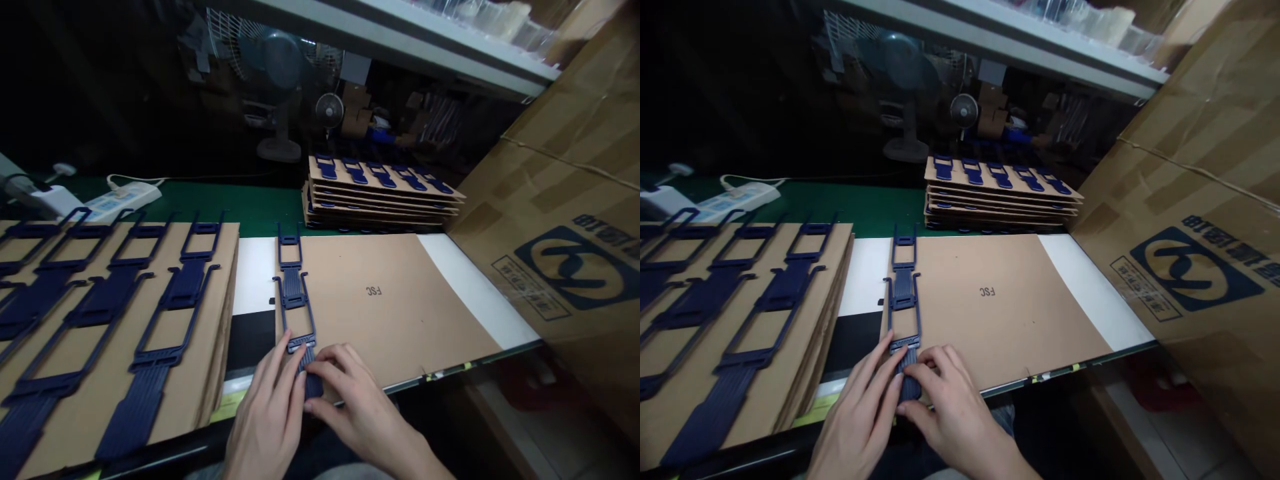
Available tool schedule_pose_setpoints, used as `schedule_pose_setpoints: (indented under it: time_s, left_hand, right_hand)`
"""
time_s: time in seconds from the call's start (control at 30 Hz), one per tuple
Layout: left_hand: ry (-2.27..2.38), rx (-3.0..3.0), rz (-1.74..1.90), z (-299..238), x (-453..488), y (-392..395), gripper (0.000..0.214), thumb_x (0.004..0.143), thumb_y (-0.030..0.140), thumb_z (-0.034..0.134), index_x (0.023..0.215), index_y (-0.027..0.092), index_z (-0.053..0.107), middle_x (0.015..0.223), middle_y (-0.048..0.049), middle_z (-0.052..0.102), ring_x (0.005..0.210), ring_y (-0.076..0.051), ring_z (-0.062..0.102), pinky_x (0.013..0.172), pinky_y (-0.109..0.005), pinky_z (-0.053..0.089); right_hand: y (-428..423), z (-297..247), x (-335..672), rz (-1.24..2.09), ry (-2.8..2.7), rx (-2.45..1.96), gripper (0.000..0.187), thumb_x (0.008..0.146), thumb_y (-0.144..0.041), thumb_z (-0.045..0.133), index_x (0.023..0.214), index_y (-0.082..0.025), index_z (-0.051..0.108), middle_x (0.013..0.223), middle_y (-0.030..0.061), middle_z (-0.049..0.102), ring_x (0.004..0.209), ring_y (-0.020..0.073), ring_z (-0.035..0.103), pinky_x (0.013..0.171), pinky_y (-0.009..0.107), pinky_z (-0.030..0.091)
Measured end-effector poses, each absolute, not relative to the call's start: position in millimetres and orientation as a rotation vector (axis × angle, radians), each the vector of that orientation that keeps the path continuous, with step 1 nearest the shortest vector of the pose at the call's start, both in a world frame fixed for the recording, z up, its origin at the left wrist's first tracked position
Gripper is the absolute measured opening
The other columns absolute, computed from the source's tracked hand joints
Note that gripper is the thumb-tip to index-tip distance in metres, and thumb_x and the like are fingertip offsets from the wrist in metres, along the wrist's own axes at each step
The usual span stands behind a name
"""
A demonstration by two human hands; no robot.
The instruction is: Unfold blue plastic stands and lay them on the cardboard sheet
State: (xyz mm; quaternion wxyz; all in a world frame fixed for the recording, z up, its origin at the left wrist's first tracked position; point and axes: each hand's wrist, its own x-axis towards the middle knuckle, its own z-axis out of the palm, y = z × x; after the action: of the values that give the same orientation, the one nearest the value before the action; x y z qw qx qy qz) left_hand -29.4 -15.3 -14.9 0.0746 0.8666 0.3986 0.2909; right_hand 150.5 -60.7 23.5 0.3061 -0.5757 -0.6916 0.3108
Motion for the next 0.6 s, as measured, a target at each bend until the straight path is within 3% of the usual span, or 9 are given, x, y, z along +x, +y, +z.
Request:
schedule_pose_setpoints:
  time_s: [0.33, 0.6]
  left_hand:
    - [1.141, 2.538, 0.895, -15.4, -30.5, -13.4, 0.044, 0.102, 0.013, 0.038, 0.145, 0.020, 0.046, 0.158, -0.0029, 0.034, 0.143, -0.013, 0.036, 0.119, -0.023, 0.028]
    - [1.116, 2.503, 0.920, -15.7, -30.6, -15.2, 0.045, 0.101, 0.010, 0.039, 0.144, 0.017, 0.047, 0.158, -0.0043, 0.034, 0.144, -0.013, 0.034, 0.120, -0.022, 0.024]
  right_hand:
    - [-57.0, 18.0, 142.8, 0.684, -1.952, -1.522, 0.035, 0.091, -0.023, 0.068, 0.125, -0.021, 0.060, 0.121, 0.0060, 0.058, 0.109, 0.0209, 0.050, 0.098, 0.037, 0.050]
    - [-56.6, 19.2, 149.4, 0.674, -1.994, -1.461, 0.035, 0.093, -0.025, 0.065, 0.127, -0.021, 0.059, 0.126, 0.0055, 0.058, 0.111, 0.0197, 0.049, 0.100, 0.036, 0.049]
